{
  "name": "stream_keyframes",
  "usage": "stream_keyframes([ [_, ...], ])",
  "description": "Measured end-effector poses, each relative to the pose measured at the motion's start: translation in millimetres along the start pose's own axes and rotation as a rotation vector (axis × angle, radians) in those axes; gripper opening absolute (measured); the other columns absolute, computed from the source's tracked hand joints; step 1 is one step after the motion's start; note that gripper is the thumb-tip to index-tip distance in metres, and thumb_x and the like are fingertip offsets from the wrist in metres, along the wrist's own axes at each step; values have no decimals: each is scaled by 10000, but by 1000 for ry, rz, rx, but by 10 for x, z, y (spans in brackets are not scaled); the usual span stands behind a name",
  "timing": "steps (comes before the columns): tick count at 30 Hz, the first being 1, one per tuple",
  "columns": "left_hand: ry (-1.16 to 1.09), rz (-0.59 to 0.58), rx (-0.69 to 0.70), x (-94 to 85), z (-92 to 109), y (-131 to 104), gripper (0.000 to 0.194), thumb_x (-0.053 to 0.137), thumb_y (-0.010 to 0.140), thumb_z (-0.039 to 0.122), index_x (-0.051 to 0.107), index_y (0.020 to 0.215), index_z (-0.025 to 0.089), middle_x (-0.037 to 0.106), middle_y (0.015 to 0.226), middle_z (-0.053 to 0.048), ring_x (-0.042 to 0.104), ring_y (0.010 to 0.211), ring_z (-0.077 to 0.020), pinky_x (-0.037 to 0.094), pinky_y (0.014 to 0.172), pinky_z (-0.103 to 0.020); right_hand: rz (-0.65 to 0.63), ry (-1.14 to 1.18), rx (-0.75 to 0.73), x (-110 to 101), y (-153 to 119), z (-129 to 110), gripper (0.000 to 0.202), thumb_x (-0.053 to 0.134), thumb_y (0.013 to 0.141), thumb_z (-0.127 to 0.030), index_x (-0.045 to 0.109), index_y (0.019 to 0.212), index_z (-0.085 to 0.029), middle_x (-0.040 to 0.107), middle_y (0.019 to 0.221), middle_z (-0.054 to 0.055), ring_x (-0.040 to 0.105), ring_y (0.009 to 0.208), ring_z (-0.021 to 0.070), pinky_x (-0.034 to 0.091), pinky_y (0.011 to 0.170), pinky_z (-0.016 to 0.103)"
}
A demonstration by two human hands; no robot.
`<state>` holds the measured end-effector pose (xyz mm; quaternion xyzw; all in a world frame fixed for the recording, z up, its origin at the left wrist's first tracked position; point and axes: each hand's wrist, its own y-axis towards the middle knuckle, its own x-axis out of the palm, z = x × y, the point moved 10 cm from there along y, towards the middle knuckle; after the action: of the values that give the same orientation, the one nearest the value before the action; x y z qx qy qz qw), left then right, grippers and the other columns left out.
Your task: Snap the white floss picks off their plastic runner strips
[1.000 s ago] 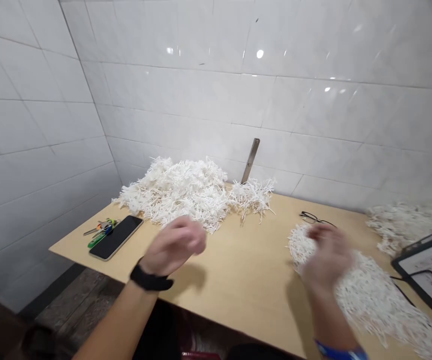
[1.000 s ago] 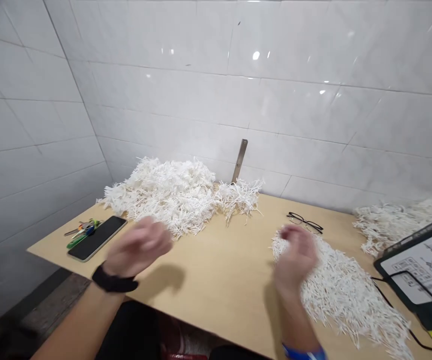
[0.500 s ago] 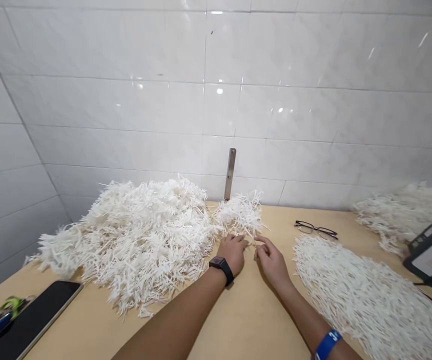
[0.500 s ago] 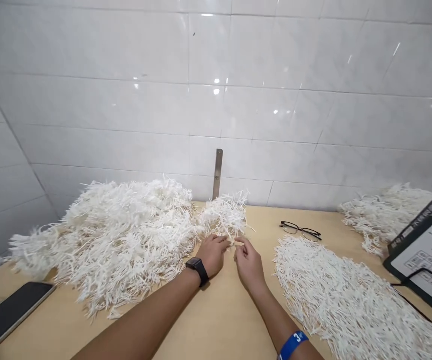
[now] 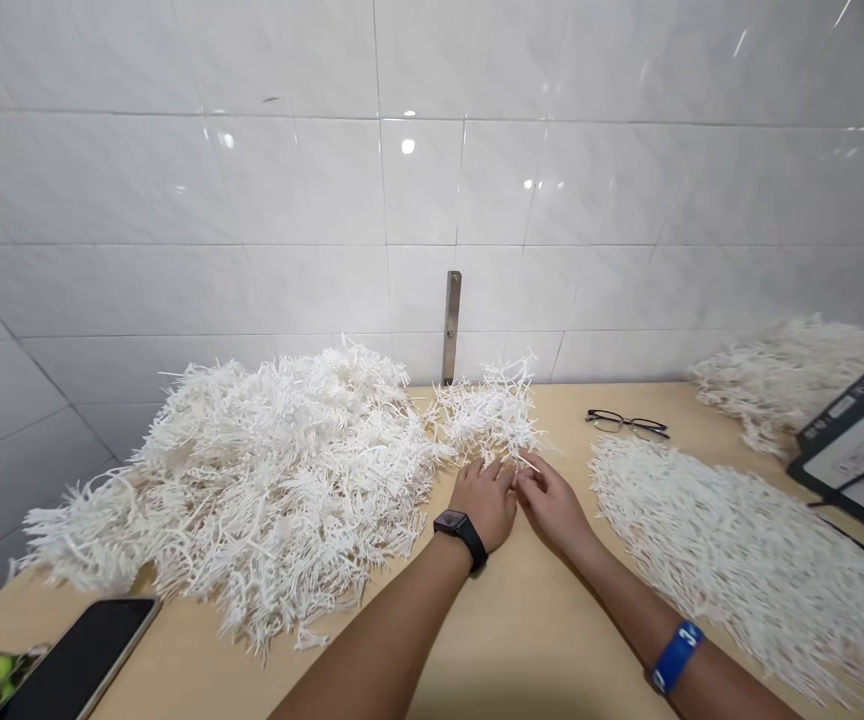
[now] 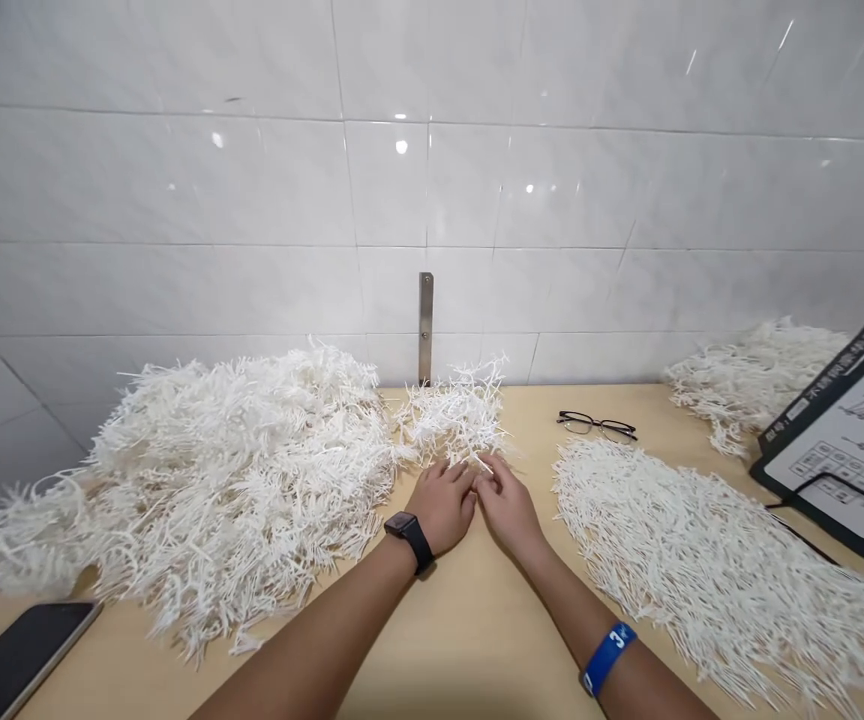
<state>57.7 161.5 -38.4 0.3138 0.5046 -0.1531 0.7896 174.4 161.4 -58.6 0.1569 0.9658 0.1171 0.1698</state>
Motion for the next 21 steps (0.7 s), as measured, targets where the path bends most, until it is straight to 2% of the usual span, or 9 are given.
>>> stream_keyframes([
  [3,-5,-28,18,8,-30,-43,400,423,941,291,546,1318,241,532,1405,-54,430,1299,-294,343,1108,-484,-98,-18,-1,124,8,-31,387,546,782,-361,662,1114,-199,719,933,59,647,847,218,504,779,332],
  [6,4,-26,28,0,-43,-59,394,424,943,288,545,1316,250,527,1415,-50,461,1274,-278,356,1101,-482,-135,-59,-31,165,11,-111,299,509,795,-360,675,987,-202,720,958,64,643,855,227,487,768,324],
  [12,59,16,54,-20,-1,-36,364,435,940,288,591,1259,212,575,1353,-77,498,1221,-291,403,1050,-480,-108,-192,-74,95,11,-218,279,463,814,-427,597,728,-198,653,688,23,574,665,193,427,649,284],
  [18,21,87,94,-203,90,-31,250,438,914,180,687,891,165,687,965,-91,608,941,-215,486,911,-364,-54,-304,-52,-26,23,-231,288,439,803,-384,511,590,-204,575,588,5,489,611,168,333,589,262],
  [21,-8,220,28,-425,69,-63,248,419,929,185,663,896,156,674,908,-93,609,901,-211,506,855,-358,-47,-331,-57,-38,19,-240,275,422,806,-360,499,590,-208,572,599,8,482,611,168,332,590,260],
])
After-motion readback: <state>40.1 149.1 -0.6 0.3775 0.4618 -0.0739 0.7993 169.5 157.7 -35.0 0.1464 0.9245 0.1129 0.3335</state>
